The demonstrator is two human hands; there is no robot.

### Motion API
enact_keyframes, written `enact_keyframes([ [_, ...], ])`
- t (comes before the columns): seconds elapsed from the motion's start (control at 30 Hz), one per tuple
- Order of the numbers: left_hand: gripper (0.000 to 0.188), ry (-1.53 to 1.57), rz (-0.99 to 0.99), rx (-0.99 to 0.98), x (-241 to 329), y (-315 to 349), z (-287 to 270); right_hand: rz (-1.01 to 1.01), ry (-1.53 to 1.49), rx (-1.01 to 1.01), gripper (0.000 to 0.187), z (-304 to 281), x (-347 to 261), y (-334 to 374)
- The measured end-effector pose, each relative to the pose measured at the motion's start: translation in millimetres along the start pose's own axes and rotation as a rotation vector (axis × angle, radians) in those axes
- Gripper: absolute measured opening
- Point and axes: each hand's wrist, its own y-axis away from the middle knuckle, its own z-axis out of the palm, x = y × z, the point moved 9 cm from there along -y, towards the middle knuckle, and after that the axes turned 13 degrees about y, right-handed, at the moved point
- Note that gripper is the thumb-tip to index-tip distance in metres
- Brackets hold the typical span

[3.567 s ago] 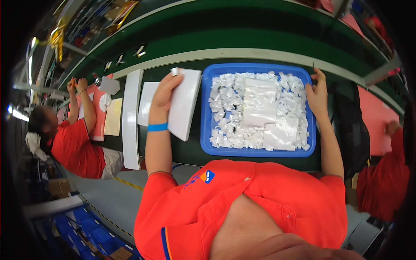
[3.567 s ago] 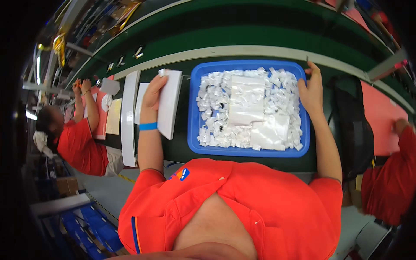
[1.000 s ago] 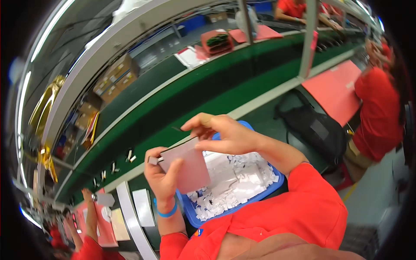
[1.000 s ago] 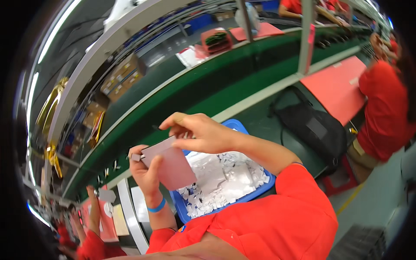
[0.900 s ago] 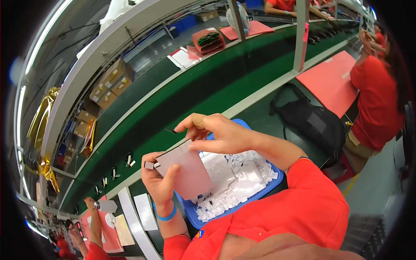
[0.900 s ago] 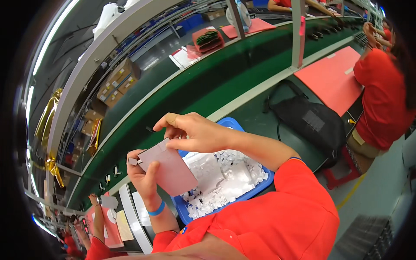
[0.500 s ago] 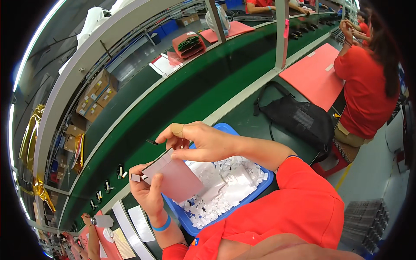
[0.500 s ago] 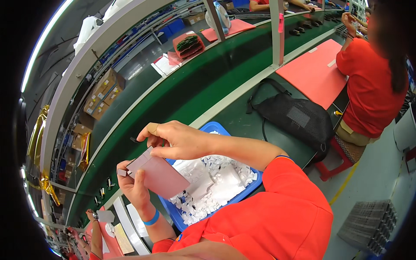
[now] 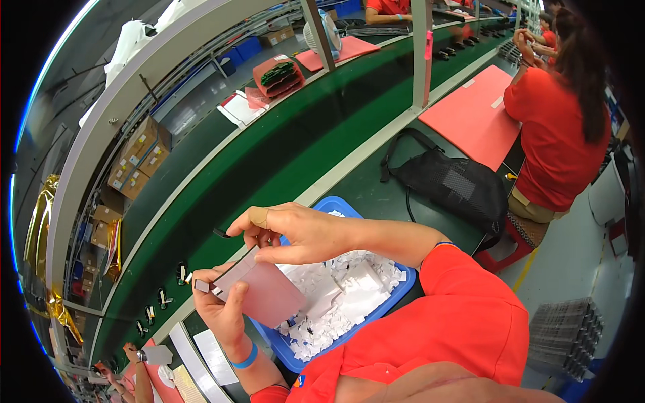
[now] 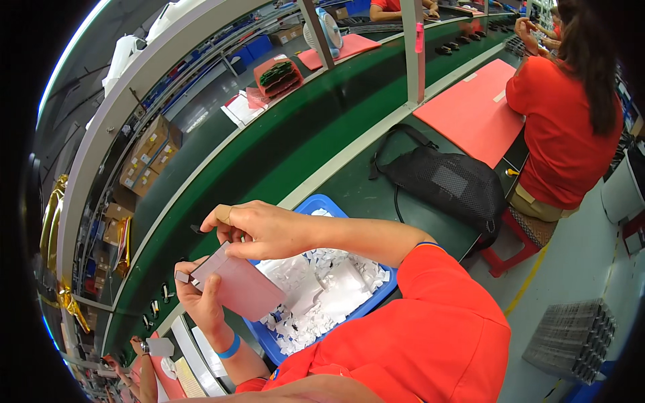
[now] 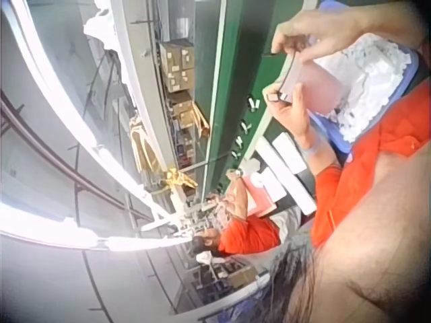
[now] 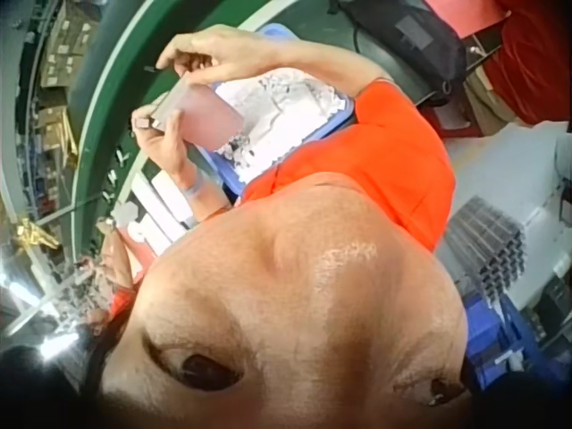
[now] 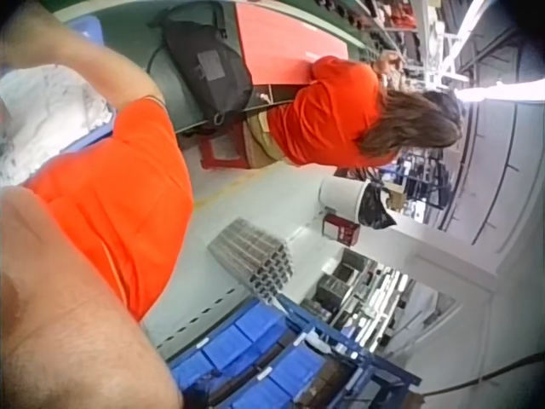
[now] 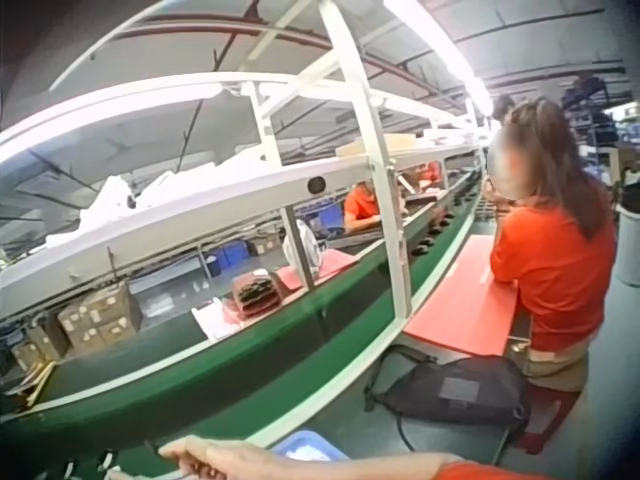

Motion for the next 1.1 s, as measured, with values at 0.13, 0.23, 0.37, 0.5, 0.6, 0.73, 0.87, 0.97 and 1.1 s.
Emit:
enact_keyframes([
  [0.13, 0.034, 0.029, -0.023, 0.032, -2.6, 1.5, 2.9, -0.037, -0.012, 0.002, 0.038, 2.7, -3.6, -1.0],
  [0.23, 0.032, 0.033, -0.032, 0.074, -11.5, 3.7, -7.3, -0.044, -0.018, 0.006, 0.038, 1.0, -3.4, -0.2],
  [0.37, 0.032, 0.033, -0.053, 0.083, -13.0, 3.5, -4.6, -0.034, -0.004, 0.014, 0.038, -0.1, -1.6, 0.2],
  [0.5, 0.033, 0.021, -0.043, 0.096, -11.5, 3.9, -5.7, -0.032, 0.011, 0.001, 0.038, 2.4, 1.0, 0.2],
  [0.6, 0.033, 0.016, -0.044, 0.096, -12.9, 5.2, -10.3, -0.035, 0.009, 0.002, 0.038, 3.4, 0.4, -0.1],
  [0.73, 0.033, 0.01, -0.029, 0.063, -12.5, 1.4, -7.2, -0.034, 0.022, 0.005, 0.038, 1.8, 1.3, 0.4],
  [0.87, 0.034, 0.059, -0.012, 0.096, -6.3, -3.1, 3.0, -0.038, 0.031, 0.006, 0.037, 2.6, 0.9, -0.1],
  [0.97, 0.034, 0.025, 0.055, 0.063, -2.7, -4.5, -1.7, -0.062, 0.044, 0.017, 0.037, 2.2, -0.4, 0.0],
  [1.1, 0.033, -0.009, -0.034, 0.046, -9.6, -1.8, -7.3, -0.054, 0.036, 0.015, 0.037, 1.9, 0.2, 0.2],
])
